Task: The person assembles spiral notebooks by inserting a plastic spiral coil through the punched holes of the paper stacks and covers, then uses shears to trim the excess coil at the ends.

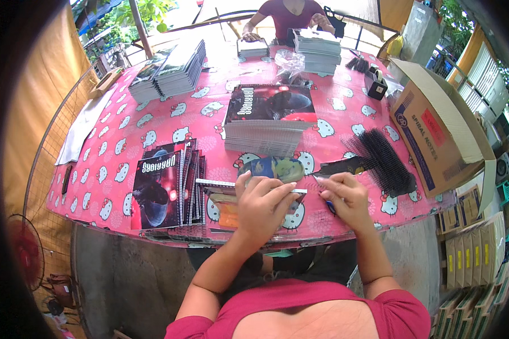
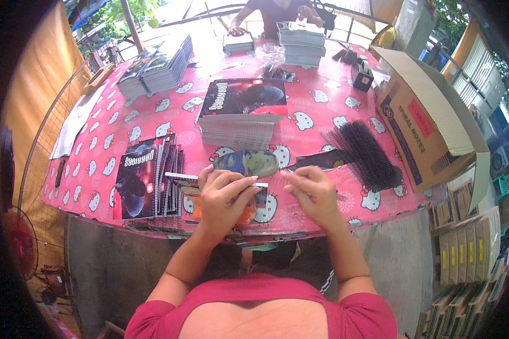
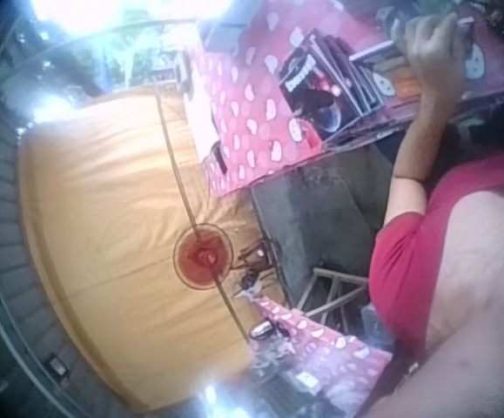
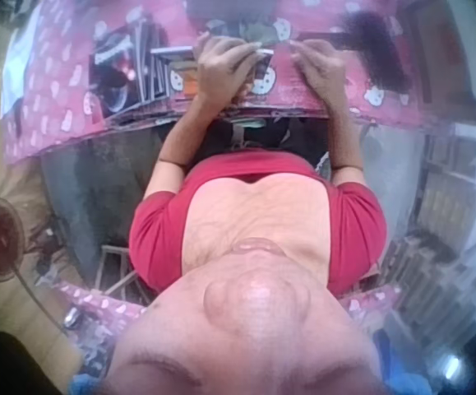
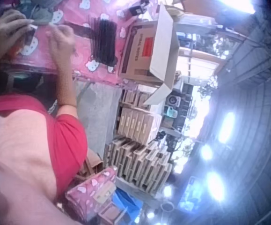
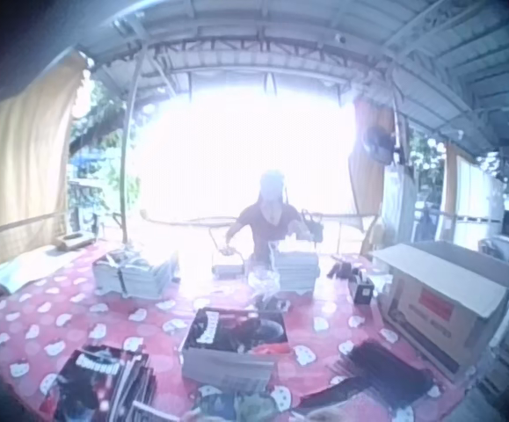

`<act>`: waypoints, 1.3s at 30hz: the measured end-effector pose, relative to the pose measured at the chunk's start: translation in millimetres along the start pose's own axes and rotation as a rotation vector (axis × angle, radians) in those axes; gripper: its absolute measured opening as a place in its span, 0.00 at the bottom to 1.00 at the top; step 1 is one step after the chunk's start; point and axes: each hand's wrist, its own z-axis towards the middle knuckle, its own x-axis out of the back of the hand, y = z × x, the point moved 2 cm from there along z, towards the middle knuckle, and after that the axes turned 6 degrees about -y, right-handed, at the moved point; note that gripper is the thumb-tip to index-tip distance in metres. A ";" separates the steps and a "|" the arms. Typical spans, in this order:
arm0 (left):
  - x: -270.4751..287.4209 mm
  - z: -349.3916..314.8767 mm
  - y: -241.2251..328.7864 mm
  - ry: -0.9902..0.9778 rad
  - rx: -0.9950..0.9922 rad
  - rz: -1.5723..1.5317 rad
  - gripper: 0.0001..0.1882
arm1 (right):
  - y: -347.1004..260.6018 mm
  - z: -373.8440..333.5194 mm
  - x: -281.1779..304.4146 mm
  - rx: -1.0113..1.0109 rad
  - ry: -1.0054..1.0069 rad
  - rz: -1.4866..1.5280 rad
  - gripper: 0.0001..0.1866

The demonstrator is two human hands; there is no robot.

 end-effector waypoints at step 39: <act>5.3 1.7 -2.8 -0.040 0.024 -0.031 0.12 | -36.5 21.1 8.9 -0.238 -0.290 0.264 0.11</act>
